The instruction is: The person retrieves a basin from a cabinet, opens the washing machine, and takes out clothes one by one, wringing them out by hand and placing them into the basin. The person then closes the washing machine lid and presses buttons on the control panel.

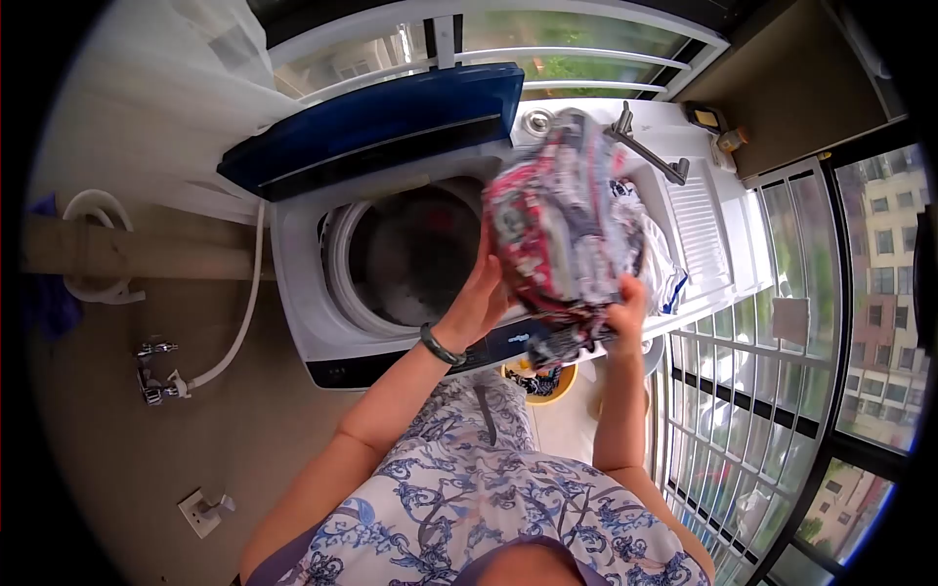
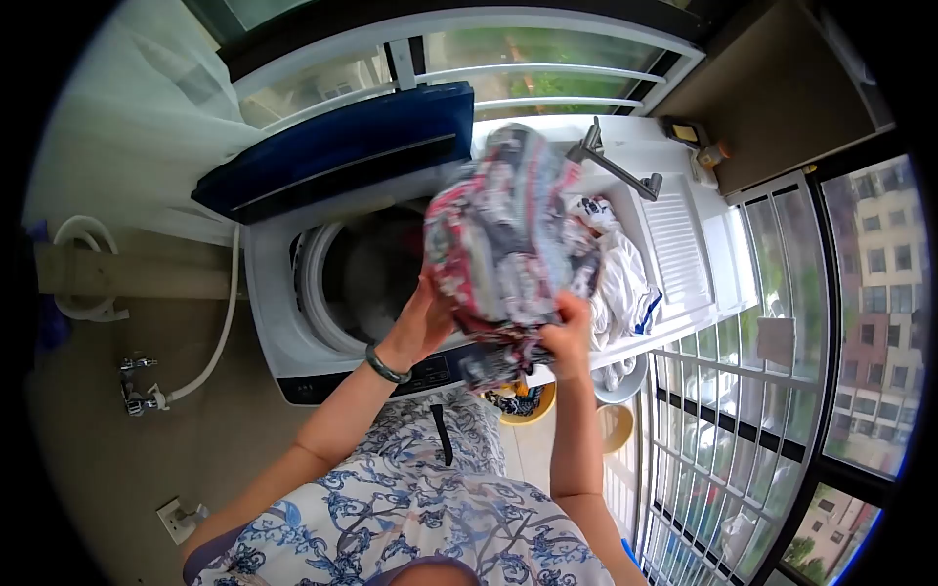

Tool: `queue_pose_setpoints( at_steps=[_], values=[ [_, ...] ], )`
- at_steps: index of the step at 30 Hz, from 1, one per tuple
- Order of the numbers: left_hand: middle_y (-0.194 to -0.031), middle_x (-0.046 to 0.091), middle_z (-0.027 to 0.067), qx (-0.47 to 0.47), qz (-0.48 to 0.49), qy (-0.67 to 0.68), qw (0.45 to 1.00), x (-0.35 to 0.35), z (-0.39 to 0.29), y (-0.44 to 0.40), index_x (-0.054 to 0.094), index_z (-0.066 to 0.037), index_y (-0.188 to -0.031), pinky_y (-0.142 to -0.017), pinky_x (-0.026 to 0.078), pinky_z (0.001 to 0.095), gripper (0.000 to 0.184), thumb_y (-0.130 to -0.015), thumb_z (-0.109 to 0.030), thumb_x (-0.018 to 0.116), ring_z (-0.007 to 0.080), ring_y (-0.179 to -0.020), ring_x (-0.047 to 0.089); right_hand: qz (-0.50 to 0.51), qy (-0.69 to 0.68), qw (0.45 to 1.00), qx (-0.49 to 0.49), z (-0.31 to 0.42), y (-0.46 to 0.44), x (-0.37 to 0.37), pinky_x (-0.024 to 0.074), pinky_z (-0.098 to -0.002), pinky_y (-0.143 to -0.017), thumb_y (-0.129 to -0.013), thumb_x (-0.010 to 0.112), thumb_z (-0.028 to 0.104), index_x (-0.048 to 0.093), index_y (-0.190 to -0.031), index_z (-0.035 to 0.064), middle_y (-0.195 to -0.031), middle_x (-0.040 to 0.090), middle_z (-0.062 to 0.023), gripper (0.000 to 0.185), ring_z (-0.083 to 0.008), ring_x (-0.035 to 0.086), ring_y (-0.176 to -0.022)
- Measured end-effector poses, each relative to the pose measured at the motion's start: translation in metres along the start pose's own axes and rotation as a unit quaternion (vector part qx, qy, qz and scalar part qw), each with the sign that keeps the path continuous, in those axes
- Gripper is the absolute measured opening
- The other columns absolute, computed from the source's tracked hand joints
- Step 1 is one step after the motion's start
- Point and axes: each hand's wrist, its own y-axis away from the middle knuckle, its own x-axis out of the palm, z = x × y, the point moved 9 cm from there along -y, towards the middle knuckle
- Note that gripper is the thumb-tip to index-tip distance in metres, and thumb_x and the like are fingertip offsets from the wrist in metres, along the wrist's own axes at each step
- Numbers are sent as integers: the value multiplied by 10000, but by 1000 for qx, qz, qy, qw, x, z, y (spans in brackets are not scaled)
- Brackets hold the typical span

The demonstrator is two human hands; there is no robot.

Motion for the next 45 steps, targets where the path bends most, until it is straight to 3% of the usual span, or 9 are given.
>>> queue_pose_setpoints(
  at_steps=[6,10,11,12,16,19,25,32,45],
  values=[
    [-1279,521,136,118,-140,-418,890,-209,-72,-8,441,-31,-1309,-991,411,382,498,-949,-375,427,266,-1156,519,289,204,932,-74,-56,6,219,449,-293,-809,-723,623,156,569,-993,-11,-967,585,-141,322,-216,579,-922],
    [-1193,595,172,31,14,-879,476,-368,-4,-95,532,4,-1238,-948,429,380,467,-933,-334,429,301,-1082,576,175,340,908,-171,-103,5,206,465,-366,-878,-790,638,152,582,-1045,7,-1124,581,-185,299,-316,575,-1060],
    [-1218,570,213,-211,-53,-772,598,-312,-35,-65,541,29,-1223,-974,405,388,612,-840,-449,529,351,-1123,545,186,317,926,-82,-111,8,195,467,-399,-867,-789,614,108,592,-1021,-9,-1079,596,-204,260,-359,581,-1001],
    [-1207,577,215,-198,-13,-772,604,-290,-52,-60,552,23,-1216,-991,394,390,713,-749,-512,604,360,-1120,549,165,299,937,-79,-111,13,183,480,-392,-840,-797,602,98,607,-1006,-10,-1036,616,-194,235,-345,604,-953],
    [-1017,643,185,9,-72,-828,556,-217,-134,-39,647,-90,-1067,-796,507,450,285,-842,-258,597,361,-915,620,94,317,943,-35,-115,40,137,524,-329,-705,-832,551,59,648,-973,-5,-899,665,-176,184,-279,668,-792],
    [-1085,574,127,462,-89,-764,442,-111,-212,0,630,-32,-1057,-887,445,388,255,-804,-19,596,315,-1021,525,61,300,952,18,-128,54,111,524,-307,-708,-856,546,64,647,-974,-20,-863,678,-154,176,-246,683,-785],
    [-1087,554,102,434,-160,-836,295,-123,-231,-44,578,-79,-1163,-877,421,445,452,-766,-254,707,302,-997,503,48,301,952,27,-118,67,101,525,-297,-652,-870,539,66,640,-950,-41,-834,677,-137,167,-213,676,-706],
    [-944,647,126,313,-172,-843,402,-131,-217,-57,548,-97,-1049,-827,394,495,532,-732,-496,702,319,-911,611,71,358,931,-23,-131,96,79,499,-392,-688,-838,597,147,648,-902,-23,-786,653,-189,189,-337,635,-723],
    [-1002,648,130,130,-79,-817,557,-148,-55,59,564,-76,-1064,-819,405,396,453,-758,-369,723,291,-983,599,146,483,863,32,-182,114,107,521,-409,-647,-741,713,426,705,-775,12,-718,654,-192,415,-332,653,-730]
  ],
)
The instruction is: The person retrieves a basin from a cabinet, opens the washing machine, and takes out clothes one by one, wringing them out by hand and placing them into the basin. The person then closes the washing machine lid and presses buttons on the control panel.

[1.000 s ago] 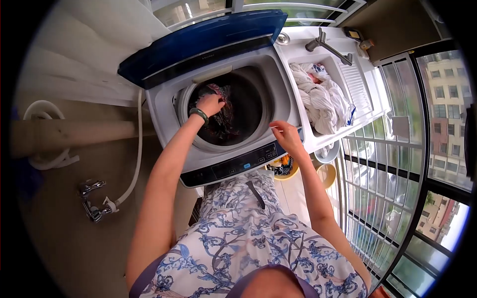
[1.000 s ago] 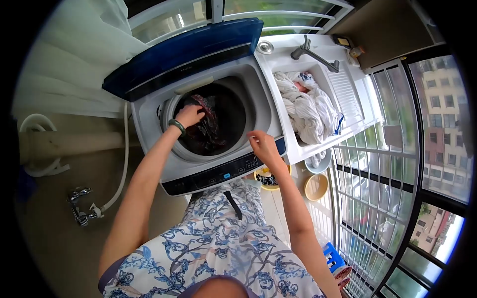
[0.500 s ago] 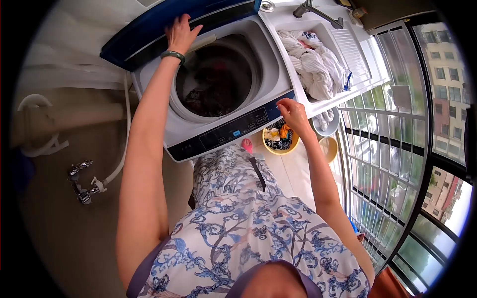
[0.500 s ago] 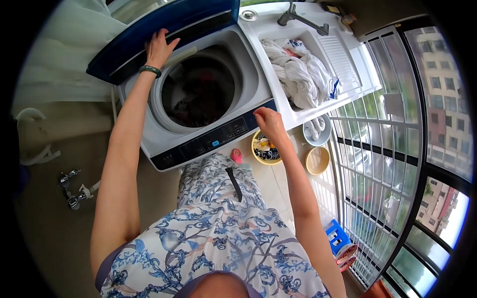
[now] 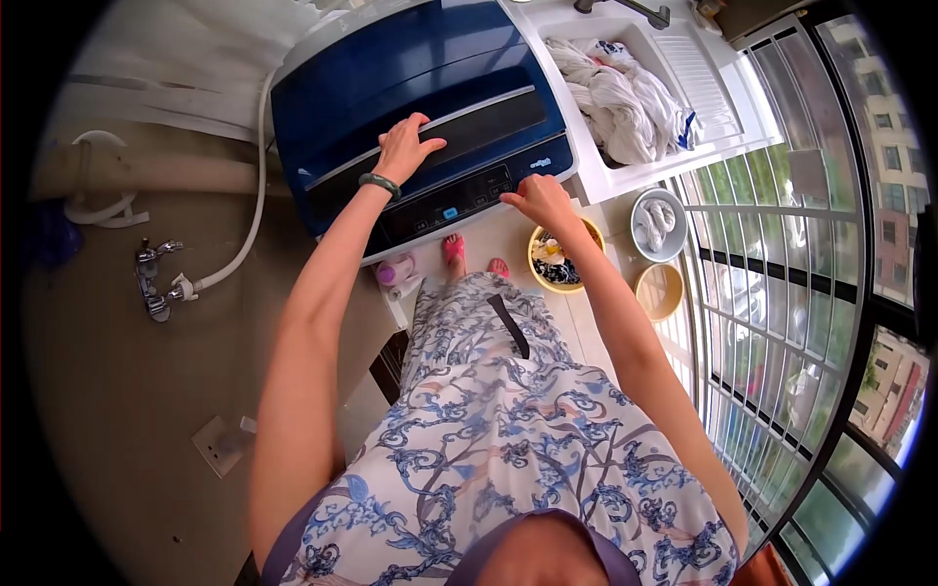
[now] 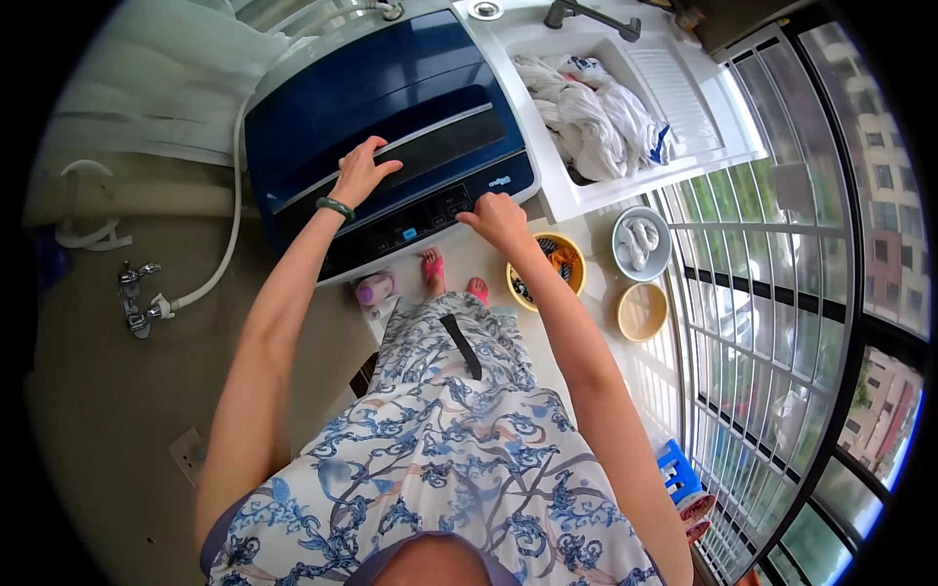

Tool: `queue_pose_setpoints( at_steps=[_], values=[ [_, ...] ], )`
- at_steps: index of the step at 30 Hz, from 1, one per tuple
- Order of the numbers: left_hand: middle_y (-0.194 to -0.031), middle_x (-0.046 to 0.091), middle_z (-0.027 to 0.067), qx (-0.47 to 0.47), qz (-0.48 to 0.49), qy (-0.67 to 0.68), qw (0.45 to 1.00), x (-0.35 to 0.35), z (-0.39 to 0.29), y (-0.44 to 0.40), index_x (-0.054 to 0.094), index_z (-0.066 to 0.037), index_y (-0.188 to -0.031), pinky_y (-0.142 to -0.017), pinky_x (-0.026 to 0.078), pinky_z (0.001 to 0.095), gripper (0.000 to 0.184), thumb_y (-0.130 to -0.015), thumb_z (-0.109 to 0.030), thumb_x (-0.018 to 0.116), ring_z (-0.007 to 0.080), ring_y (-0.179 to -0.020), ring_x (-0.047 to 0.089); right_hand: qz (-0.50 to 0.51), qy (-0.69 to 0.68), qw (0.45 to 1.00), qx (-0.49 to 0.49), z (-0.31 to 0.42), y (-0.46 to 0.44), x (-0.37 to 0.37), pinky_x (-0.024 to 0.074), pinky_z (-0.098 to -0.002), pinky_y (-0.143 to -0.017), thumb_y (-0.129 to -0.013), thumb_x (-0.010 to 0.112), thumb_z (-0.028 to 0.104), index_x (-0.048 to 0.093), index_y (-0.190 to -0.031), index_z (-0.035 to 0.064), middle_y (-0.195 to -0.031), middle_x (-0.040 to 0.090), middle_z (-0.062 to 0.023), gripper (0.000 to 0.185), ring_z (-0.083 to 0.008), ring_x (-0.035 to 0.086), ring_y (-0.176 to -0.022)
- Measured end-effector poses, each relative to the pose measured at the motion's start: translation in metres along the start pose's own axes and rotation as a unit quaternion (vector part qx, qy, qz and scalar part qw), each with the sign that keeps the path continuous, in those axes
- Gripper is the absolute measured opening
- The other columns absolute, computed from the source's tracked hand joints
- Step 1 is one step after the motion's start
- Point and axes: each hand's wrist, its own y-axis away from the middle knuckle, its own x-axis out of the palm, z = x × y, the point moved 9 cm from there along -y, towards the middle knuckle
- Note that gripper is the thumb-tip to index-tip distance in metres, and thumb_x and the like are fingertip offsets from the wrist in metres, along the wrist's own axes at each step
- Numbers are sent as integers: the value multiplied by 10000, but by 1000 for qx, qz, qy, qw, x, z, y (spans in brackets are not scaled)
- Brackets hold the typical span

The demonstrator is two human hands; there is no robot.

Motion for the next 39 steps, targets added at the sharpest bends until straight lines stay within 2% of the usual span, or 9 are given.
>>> queue_pose_setpoints(
  at_steps=[2,4,7,13,20,26,30,36,39],
  values=[
    [-1008,647,127,3,-7,3,1000,9,2,1,562,-81,-1066,-827,399,397,448,-760,-368,720,288,-990,596,4,35,999,7,3,-7,5,518,-382,-642,-754,700,465,712,-768,27,-698,666,-154,438,-295,657,-688],
    [-1013,645,125,0,-17,4,1000,13,8,3,559,-86,-1069,-836,393,398,444,-763,-366,716,286,-998,594,35,25,999,30,0,-16,14,531,-403,-662,-730,732,436,706,-790,11,-775,670,-194,429,-326,664,-758],
    [-1009,640,96,-16,-11,5,1000,22,13,2,555,-103,-1061,-842,347,397,426,-758,-353,720,269,-1026,572,32,42,998,37,-5,-27,15,533,-382,-653,-742,723,441,703,-734,4,-695,668,-153,438,-290,671,-716],
    [-1031,646,100,-18,-14,-3,1000,21,14,1,553,-106,-1084,-859,347,386,440,-770,-376,700,271,-1000,592,111,-70,987,92,-13,-41,25,527,-267,-579,-870,608,367,667,-566,29,-549,640,-40,459,-147,637,-513],
    [-1031,650,105,-21,-9,4,1000,20,16,0,556,-113,-1082,-854,355,394,445,-763,-384,705,275,-1000,595,112,-87,982,125,-11,-42,22,528,-246,-526,-877,623,345,669,-596,-7,-558,644,-73,453,-143,630,-482],
    [-1037,650,102,-22,-8,5,1000,21,19,-3,554,-111,-1083,-859,360,392,456,-756,-389,706,273,-1003,597,180,-66,971,143,2,-17,34,522,-257,-584,-820,647,465,640,-541,39,-533,631,-36,509,-130,639,-506],
    [-1040,649,101,-27,2,6,1000,24,20,-1,554,-112,-1083,-863,362,393,459,-755,-396,702,273,-1004,597,121,16,986,114,19,-14,32,522,-272,-589,-767,687,514,675,-628,43,-547,637,-35,491,-157,659,-549],
    [-1036,649,96,-19,3,1,1000,24,19,-2,556,-113,-1083,-861,358,396,455,-760,-401,695,269,-994,601,112,23,985,130,17,-15,34,533,-290,-626,-735,713,520,693,-745,36,-557,641,-31,485,-174,669,-571],
    [-1039,648,97,-19,2,8,1000,25,21,-2,556,-111,-1087,-866,355,396,458,-762,-405,691,269,-997,599,130,6,985,114,15,-17,45,542,-321,-655,-727,718,517,695,-784,17,-650,673,-84,504,-219,689,-658]
  ],
)
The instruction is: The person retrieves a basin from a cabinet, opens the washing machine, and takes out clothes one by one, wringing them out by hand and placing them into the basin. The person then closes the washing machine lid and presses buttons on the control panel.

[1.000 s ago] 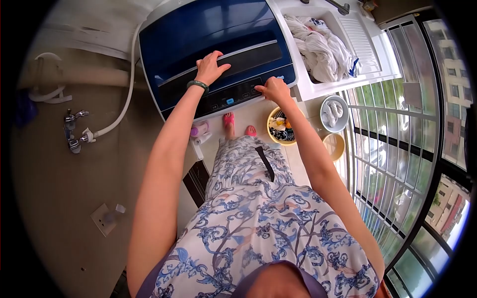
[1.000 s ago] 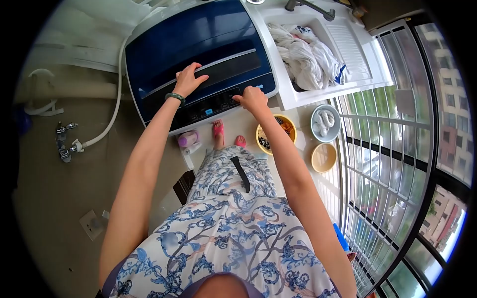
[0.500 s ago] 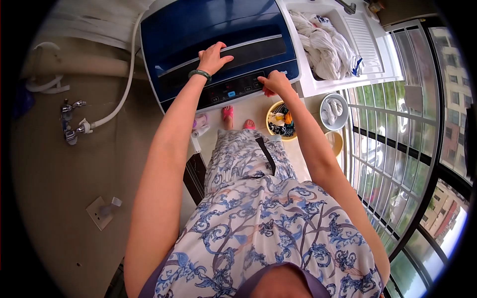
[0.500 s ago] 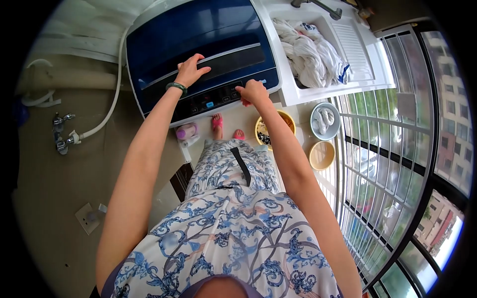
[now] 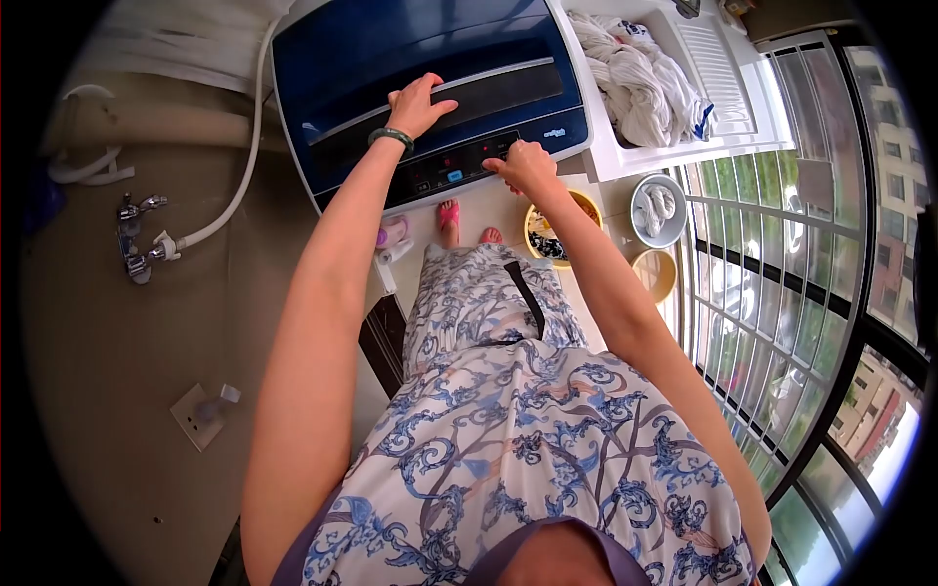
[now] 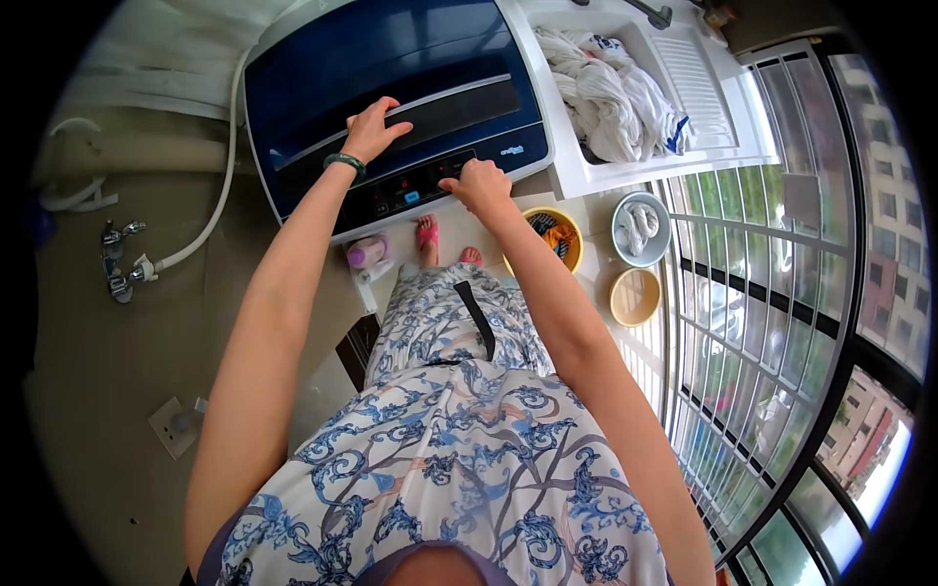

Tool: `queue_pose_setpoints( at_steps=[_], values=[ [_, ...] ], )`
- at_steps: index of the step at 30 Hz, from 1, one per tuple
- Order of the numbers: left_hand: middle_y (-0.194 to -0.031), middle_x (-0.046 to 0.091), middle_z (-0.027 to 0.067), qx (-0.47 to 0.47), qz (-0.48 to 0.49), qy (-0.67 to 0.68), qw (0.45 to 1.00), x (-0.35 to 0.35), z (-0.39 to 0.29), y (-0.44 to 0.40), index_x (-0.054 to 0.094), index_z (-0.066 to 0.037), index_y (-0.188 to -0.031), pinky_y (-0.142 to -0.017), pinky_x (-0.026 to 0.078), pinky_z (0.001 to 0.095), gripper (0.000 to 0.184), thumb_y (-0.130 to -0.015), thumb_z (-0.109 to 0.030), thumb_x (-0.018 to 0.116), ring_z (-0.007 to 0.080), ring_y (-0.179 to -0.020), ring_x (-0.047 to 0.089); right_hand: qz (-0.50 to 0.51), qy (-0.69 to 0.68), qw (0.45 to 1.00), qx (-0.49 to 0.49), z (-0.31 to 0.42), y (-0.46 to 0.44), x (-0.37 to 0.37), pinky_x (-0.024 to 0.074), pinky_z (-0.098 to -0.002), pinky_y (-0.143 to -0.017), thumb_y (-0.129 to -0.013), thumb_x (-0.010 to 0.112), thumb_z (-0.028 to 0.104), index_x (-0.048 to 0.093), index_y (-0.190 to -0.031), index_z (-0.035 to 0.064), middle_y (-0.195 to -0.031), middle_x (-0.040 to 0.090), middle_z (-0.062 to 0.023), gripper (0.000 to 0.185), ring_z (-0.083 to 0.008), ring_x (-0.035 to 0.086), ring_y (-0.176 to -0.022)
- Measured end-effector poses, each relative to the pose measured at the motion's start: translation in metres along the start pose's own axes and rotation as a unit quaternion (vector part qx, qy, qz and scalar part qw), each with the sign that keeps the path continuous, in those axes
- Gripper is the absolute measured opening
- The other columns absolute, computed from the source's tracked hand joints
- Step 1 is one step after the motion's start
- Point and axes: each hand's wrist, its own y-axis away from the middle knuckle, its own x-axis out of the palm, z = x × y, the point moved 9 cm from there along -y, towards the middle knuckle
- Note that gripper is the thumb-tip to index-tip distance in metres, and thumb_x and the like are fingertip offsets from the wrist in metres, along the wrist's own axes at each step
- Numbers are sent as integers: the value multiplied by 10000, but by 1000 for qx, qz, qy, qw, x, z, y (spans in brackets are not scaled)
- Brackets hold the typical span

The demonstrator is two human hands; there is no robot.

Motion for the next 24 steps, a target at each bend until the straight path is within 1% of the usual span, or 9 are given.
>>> queue_pose_setpoints(
  at_steps=[2,3,5,12,14,18,21,24],
  values=[
    [-1041,647,99,-6,9,-3,1000,0,1,1,554,-107,-1088,-871,355,388,462,-761,-402,694,267,-1002,598,-86,29,995,-41,3,-2,-4,545,-368,-694,-719,718,522,693,-837,-1,-792,688,-154,537,-289,689,-780],
    [-1041,647,99,-5,8,-4,1000,0,-1,1,554,-107,-1088,-871,355,388,462,-761,-402,694,267,-1002,598,-87,29,995,-41,0,-5,-1,545,-368,-694,-719,718,522,693,-837,-1,-792,688,-154,537,-289,689,-780],
    [-1043,647,100,-4,3,-3,1000,0,-1,1,553,-105,-1090,-872,357,384,464,-761,-399,696,267,-1004,598,-80,27,996,-38,-1,-7,1,541,-406,-729,-715,718,520,692,-895,1,-899,676,-198,549,-348,667,-867],
    [-1041,650,102,-2,5,-2,1000,1,0,0,554,-107,-1092,-874,360,390,461,-765,-398,695,271,-1002,600,-80,30,995,-44,1,-6,-1,537,-408,-744,-712,720,523,689,-918,9,-899,677,-191,554,-343,665,-876],
    [-1030,653,81,2,-6,-10,1000,1,1,-1,561,-120,-1066,-811,340,370,450,-750,-398,719,248,-993,597,-69,21,997,-34,2,0,-4,536,-405,-748,-713,720,523,684,-928,6,-915,678,-185,561,-336,664,-891],
    [-1012,657,86,-5,5,2,1000,2,3,-1,562,-120,-1067,-815,338,373,455,-750,-405,722,252,-985,599,-61,18,997,-37,-1,-7,-1,535,-401,-747,-717,720,513,686,-925,7,-911,678,-183,548,-333,664,-889],
    [-1014,657,87,1,-5,-4,1000,2,3,-2,563,-120,-1067,-819,337,374,456,-748,-403,723,254,-983,599,-61,20,997,-40,-2,-6,0,535,-398,-740,-719,720,510,688,-910,6,-895,679,-183,539,-334,666,-875],
    [-1018,657,84,-7,5,1,1000,1,3,-2,564,-120,-1068,-824,338,375,454,-752,-405,721,256,-986,597,-75,14,996,-48,1,-4,-2,537,-394,-733,-713,722,516,691,-899,7,-883,679,-186,542,-335,667,-863]
  ],
)
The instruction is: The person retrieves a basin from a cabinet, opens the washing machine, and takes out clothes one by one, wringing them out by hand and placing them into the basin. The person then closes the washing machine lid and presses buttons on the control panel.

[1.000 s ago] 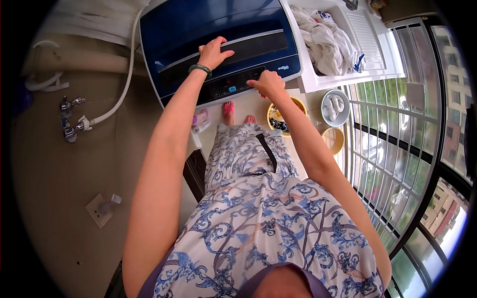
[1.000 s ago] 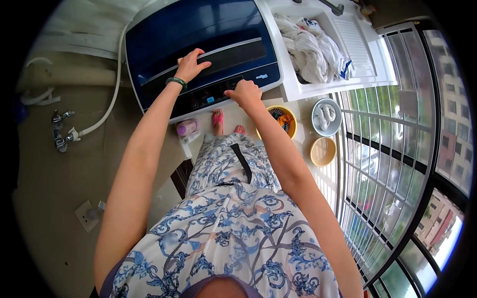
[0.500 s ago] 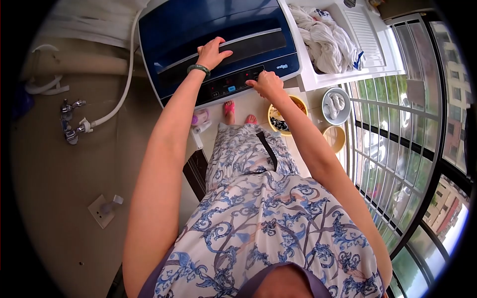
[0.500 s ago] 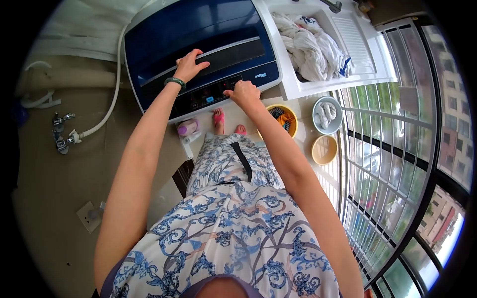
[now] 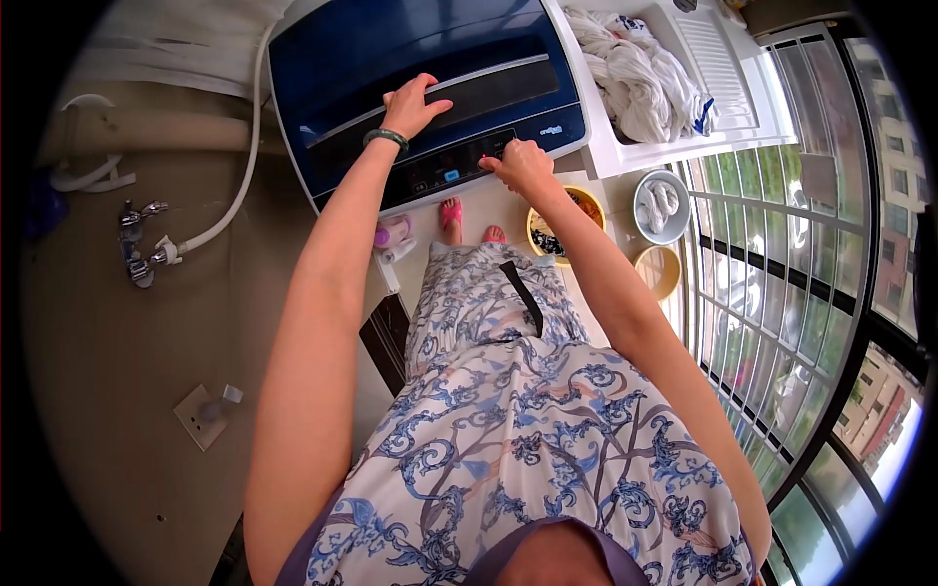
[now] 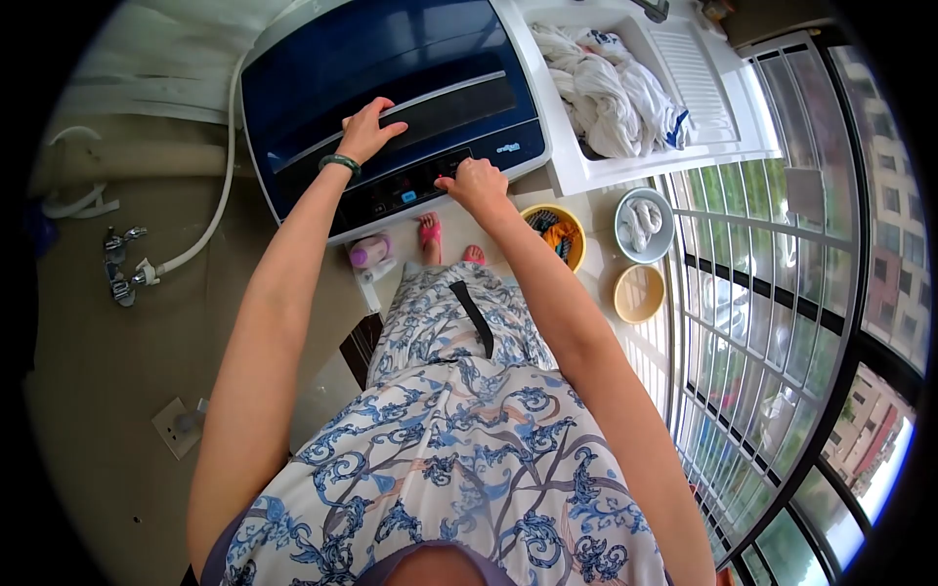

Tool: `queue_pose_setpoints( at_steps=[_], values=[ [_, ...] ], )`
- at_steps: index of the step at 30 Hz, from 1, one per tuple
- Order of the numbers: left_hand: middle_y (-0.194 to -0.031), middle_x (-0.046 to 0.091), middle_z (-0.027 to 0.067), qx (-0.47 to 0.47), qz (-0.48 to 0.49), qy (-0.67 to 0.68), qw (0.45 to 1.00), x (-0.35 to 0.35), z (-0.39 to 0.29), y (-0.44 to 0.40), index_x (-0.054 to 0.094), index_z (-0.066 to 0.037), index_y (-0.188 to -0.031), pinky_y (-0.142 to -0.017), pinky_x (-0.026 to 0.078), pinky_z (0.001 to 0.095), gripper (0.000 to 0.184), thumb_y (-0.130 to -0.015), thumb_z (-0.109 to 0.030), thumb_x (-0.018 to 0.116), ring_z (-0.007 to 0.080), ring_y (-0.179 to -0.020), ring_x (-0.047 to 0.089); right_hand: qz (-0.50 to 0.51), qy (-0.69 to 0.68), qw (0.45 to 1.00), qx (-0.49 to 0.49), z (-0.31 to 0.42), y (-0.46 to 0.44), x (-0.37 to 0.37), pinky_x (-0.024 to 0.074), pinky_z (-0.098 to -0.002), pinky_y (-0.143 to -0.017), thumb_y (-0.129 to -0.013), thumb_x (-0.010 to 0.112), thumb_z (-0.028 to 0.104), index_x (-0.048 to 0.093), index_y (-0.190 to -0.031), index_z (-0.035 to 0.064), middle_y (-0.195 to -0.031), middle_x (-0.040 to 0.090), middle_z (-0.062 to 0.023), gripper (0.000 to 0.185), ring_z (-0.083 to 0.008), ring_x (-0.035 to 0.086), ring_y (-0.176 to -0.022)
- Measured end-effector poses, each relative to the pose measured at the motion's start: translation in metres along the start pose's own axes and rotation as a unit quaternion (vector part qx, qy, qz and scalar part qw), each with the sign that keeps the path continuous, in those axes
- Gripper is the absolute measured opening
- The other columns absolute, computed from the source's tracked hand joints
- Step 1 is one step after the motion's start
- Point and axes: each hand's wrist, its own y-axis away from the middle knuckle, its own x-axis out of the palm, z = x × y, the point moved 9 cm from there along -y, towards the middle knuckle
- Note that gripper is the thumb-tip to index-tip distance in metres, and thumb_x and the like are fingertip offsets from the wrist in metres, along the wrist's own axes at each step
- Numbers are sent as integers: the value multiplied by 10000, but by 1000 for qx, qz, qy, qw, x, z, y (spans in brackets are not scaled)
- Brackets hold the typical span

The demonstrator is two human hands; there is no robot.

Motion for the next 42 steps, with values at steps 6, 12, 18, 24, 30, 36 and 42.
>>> queue_pose_setpoints(
  at_steps=[6,12,18,24,30,36,42],
  values=[
    [-1025,655,86,3,1,4,1000,1,0,1,563,-116,-1067,-831,337,379,453,-752,-402,717,256,-991,596,-8,-4,1000,-8,-2,-3,2,539,-396,-715,-701,727,524,690,-880,3,-860,678,-188,552,-334,670,-844],
    [-1030,655,89,4,0,-2,1000,0,-1,0,563,-116,-1068,-831,340,381,456,-749,-402,717,262,-993,597,-23,0,1000,-21,-2,-1,0,541,-396,-692,-698,727,529,690,-862,-2,-839,678,-187,557,-335,672,-824],
    [-1036,655,89,1,3,-1,1000,0,0,0,565,-116,-1072,-836,343,384,455,-750,-400,715,257,-994,599,-29,7,999,-22,0,1,-1,542,-394,-681,-700,726,526,693,-840,-7,-838,679,-189,552,-331,674,-816],
    [-1036,655,88,6,-4,-1,1000,0,1,0,567,-118,-1071,-834,345,382,452,-753,-404,714,258,-992,600,47,-37,998,-9,-2,1,-1,541,-390,-678,-704,722,525,686,-746,-2,-810,685,-169,530,-325,676,-805],
    [-1034,655,91,7,1,1,1000,0,1,-1,567,-120,-1073,-825,346,380,463,-746,-411,719,259,-991,601,-7,84,994,-64,22,18,-8,534,-398,-729,-714,724,512,686,-870,23,-921,678,-180,515,-315,668,-875],
    [-1024,657,93,4,0,-5,1000,-2,-1,0,562,-110,-1078,-861,373,392,453,-751,-390,705,272,-982,609,102,61,991,-66,46,21,30,523,-402,-791,-713,699,564,682,-969,42,-984,668,-176,582,-338,653,-928],
    [-1023,656,95,7,-10,-8,1000,-2,1,0,565,-112,-1078,-850,374,391,457,-746,-393,708,271,-982,607,115,62,990,-60,83,29,54,523,-383,-797,-769,624,596,690,-968,35,-979,676,-160,598,-316,657,-939]
  ],
)
